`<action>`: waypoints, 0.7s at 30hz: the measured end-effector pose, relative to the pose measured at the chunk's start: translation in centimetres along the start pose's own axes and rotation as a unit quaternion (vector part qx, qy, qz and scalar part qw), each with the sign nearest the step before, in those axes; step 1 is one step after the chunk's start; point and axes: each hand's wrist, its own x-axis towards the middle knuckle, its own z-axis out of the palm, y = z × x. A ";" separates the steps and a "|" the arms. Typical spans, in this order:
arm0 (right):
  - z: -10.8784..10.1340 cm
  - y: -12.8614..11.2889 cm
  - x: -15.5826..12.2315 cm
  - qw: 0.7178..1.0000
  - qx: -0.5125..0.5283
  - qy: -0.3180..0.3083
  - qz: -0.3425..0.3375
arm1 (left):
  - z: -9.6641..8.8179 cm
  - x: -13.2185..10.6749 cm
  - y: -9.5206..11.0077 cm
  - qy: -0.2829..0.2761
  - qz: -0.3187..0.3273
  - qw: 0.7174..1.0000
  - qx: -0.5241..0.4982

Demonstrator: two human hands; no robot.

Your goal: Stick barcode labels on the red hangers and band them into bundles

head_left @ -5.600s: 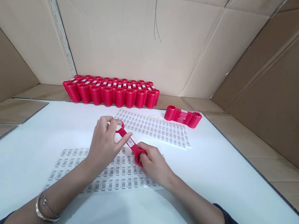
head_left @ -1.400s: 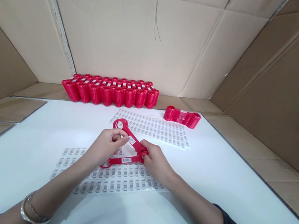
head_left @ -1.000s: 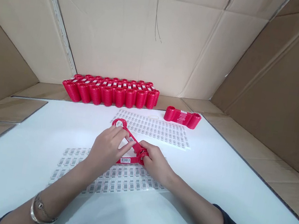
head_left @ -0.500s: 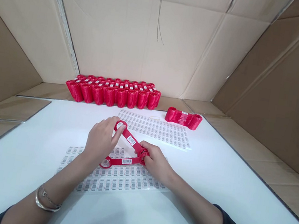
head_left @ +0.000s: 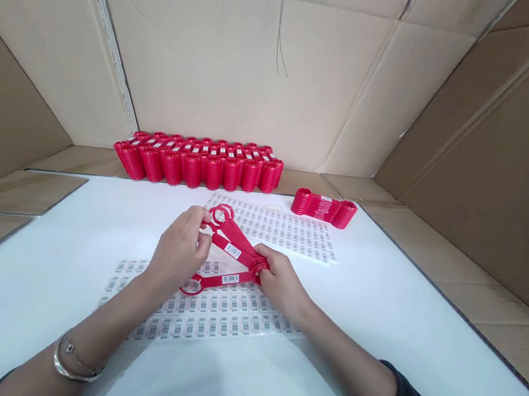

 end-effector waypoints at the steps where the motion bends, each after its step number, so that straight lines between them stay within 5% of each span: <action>1: 0.0 0.1 0.0 1.000 0.002 0.005 -0.003 | -0.1 0.0 0.1 -0.019 0.001 1.000 0.013; 6: 0.1 0.1 0.1 1.000 -0.006 -0.010 -0.011 | -0.2 -0.2 0.6 -0.153 -0.035 0.983 0.090; 10: 0.2 0.0 0.0 0.999 -0.033 -0.017 0.004 | 0.0 -0.6 0.4 -0.225 -0.001 0.966 0.127; 21: 0.1 0.1 0.1 0.998 -0.061 -0.030 0.018 | -0.3 -1.0 0.2 -0.327 0.041 0.938 0.112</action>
